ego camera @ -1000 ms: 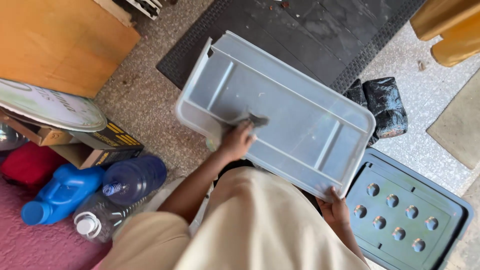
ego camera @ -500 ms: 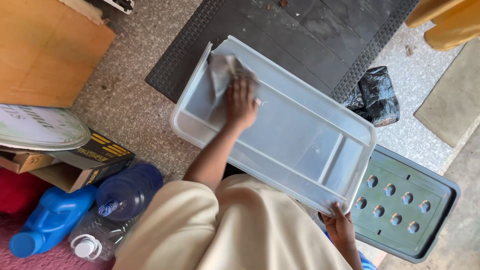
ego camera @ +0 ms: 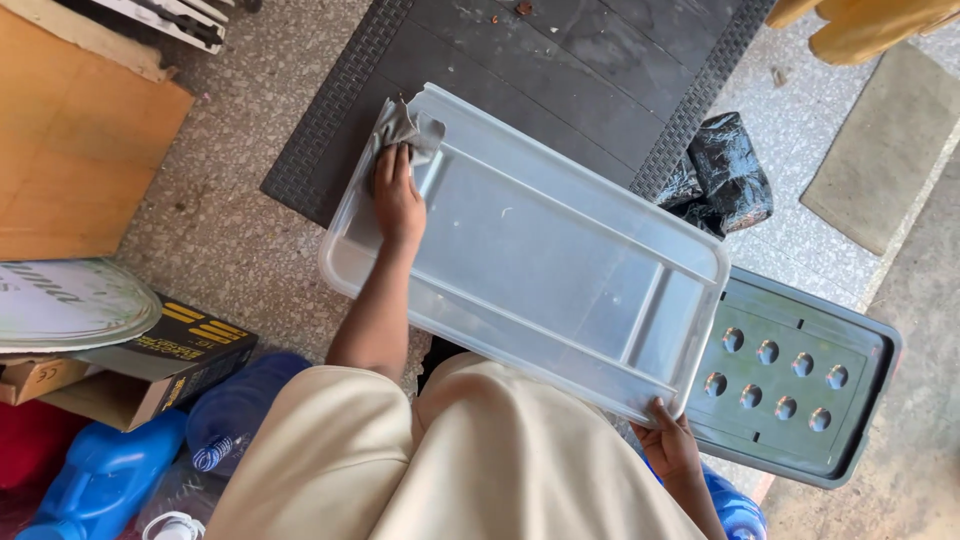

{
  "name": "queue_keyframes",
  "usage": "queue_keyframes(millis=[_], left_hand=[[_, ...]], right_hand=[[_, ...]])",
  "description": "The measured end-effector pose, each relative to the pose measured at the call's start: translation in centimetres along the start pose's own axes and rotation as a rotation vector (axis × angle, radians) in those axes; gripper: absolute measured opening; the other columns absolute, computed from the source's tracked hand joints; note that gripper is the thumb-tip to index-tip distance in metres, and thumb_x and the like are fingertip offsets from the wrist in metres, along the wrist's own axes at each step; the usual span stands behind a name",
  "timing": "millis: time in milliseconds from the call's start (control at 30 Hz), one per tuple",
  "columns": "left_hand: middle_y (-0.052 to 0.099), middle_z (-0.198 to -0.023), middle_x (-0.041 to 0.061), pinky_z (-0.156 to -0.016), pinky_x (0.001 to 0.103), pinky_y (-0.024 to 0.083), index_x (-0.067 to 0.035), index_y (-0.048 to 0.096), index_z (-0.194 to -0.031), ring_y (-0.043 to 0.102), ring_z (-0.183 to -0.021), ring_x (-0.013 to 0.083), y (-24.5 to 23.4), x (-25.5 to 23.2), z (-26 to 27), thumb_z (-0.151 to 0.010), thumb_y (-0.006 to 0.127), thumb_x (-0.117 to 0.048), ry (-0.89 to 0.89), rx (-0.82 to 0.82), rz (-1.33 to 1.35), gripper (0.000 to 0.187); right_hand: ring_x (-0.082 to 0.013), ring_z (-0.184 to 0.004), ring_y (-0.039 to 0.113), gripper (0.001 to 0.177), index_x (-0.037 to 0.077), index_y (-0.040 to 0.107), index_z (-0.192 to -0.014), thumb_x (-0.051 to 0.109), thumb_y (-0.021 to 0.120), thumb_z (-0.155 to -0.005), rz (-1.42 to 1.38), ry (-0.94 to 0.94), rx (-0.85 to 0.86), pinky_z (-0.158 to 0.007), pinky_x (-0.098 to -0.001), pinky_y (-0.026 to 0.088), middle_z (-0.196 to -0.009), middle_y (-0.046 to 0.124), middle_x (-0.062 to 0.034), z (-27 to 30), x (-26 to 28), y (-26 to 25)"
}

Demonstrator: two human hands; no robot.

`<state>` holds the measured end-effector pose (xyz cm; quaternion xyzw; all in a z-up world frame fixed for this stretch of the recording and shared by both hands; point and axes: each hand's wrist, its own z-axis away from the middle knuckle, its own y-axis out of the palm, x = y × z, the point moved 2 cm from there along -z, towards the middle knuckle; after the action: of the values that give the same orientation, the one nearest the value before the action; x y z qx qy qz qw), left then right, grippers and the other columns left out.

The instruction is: Wiping a plastic container and its lid with a cloth.

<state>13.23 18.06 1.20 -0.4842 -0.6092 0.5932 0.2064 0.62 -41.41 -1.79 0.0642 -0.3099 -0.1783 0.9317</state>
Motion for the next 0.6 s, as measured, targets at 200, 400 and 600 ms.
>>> queue_keyframes(millis=[200,400,600], left_hand=[[0.068,-0.113,0.014,-0.099,0.052,0.043,-0.008,0.067,-0.109,0.057,-0.109,0.0376,5.6,-12.0,1.1,-0.081,0.062,0.003,0.231,-0.026,0.358,0.031],[0.074,-0.105,0.007,-0.085,0.043,0.056,-0.01,0.071,-0.107,0.069,-0.096,0.0277,2.5,-12.1,-3.4,-0.087,0.07,-0.015,0.374,0.262,0.428,0.021],[0.051,-0.14,0.018,-0.113,0.054,0.039,-0.001,0.054,-0.14,0.05,-0.13,0.0386,2.6,-2.9,-8.6,-0.101,0.057,-0.026,0.147,0.08,-0.228,0.047]], right_hand=[[-0.0315,-0.122,0.053,0.053,0.006,0.032,-0.151,0.015,0.05,-0.101,0.0,0.067,-0.068,-0.114,-0.0462,0.045,-0.139,0.046,-0.0192,2.5,0.7,2.0],[-0.0349,-0.12,0.052,0.052,-0.001,0.03,-0.149,0.015,0.047,-0.103,0.063,0.058,-0.084,-0.112,-0.049,0.045,-0.135,0.045,-0.0245,2.4,1.2,2.5],[-0.0343,-0.118,0.055,0.053,0.001,0.033,-0.149,0.016,0.05,-0.102,0.014,0.067,-0.096,-0.109,-0.0473,0.047,-0.135,0.048,-0.0237,1.4,-0.1,1.3]])
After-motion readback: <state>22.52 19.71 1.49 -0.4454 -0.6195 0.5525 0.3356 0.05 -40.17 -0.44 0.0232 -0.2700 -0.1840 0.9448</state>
